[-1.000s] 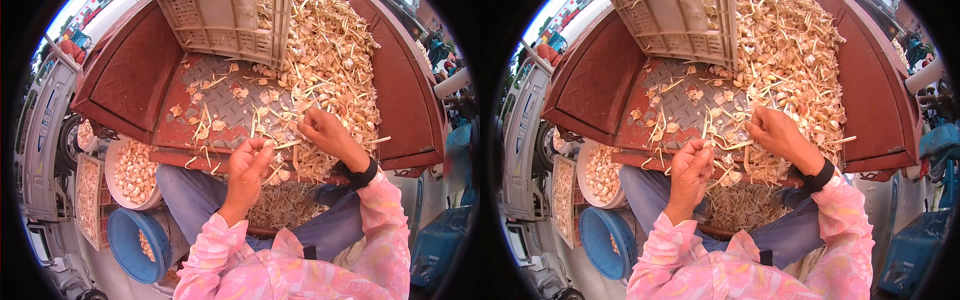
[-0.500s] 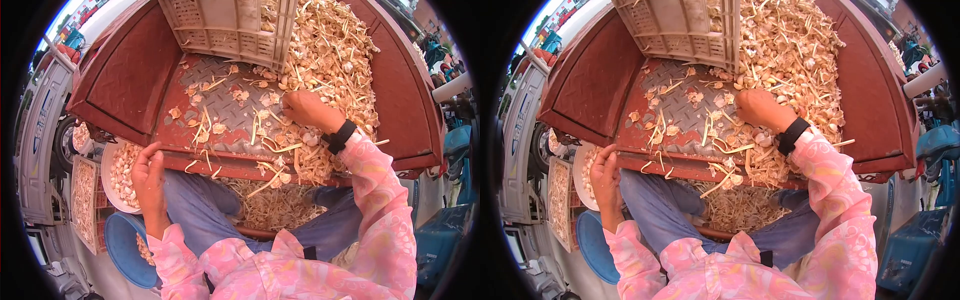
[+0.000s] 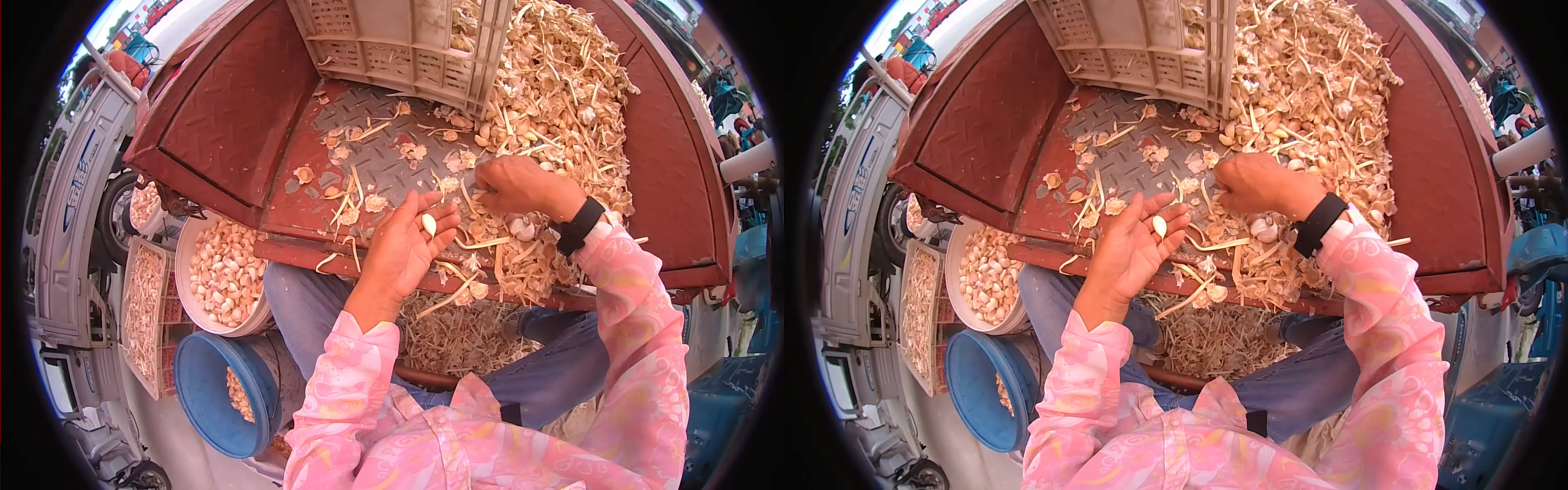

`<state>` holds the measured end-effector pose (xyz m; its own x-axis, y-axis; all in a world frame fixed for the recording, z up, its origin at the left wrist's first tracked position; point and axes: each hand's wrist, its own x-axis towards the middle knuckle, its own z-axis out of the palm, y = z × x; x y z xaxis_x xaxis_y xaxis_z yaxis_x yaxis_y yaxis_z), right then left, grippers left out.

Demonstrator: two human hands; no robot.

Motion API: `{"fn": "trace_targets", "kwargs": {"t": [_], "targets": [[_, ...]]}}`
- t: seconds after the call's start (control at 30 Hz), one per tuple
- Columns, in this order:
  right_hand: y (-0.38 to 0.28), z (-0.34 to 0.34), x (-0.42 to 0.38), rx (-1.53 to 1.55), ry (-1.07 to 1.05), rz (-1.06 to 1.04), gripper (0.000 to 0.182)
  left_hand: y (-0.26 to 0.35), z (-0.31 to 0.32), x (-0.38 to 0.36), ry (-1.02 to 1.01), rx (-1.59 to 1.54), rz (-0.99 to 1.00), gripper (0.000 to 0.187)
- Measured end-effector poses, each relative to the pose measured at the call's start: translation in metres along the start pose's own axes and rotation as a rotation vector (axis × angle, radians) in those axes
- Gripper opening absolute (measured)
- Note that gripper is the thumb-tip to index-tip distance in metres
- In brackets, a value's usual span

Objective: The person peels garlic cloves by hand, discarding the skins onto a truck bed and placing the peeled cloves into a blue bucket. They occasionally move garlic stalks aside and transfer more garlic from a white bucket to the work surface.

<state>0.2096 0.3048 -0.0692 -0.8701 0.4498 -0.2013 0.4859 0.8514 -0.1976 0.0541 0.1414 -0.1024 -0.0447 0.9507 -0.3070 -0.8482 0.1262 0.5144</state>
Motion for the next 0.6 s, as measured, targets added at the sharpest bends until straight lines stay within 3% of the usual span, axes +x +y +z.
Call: {"fn": "trace_targets", "kwargs": {"t": [0.1, 0.2, 0.3, 0.37, 0.47, 0.57, 0.6], "targets": [[-0.002, 0.002, -0.001, 0.015, 0.047, -0.009, 0.020, -0.004, -0.002, 0.001, 0.000, -0.001, -0.026, 0.042], [0.002, 0.015, -0.011, 0.345, 0.228, -0.025, 0.018, -0.013, 0.001, 0.001, 0.011, 0.025, -0.051, 0.044], [-0.034, -0.013, -0.029, 0.546, 0.210, -0.006, 0.017, -0.025, 0.012, 0.000, -0.052, -0.152, -0.185, 0.045], [-0.056, -0.017, -0.036, 0.428, 0.177, -0.222, 0.019, -0.037, 0.011, 0.006, -0.051, -0.312, -0.210, 0.046], [-0.058, -0.003, -0.030, 0.500, 0.324, -0.611, 0.020, -0.048, 0.010, 0.012, 0.049, -0.439, -0.127, 0.040], [-0.036, -0.014, -0.017, 0.801, 0.378, -0.245, 0.017, -0.048, -0.001, 0.021, -0.030, -0.605, -0.181, 0.032], [-0.015, -0.014, -0.007, 0.546, 0.411, -0.141, 0.020, -0.040, 0.008, 0.017, 0.044, -0.483, -0.142, 0.024]]}}
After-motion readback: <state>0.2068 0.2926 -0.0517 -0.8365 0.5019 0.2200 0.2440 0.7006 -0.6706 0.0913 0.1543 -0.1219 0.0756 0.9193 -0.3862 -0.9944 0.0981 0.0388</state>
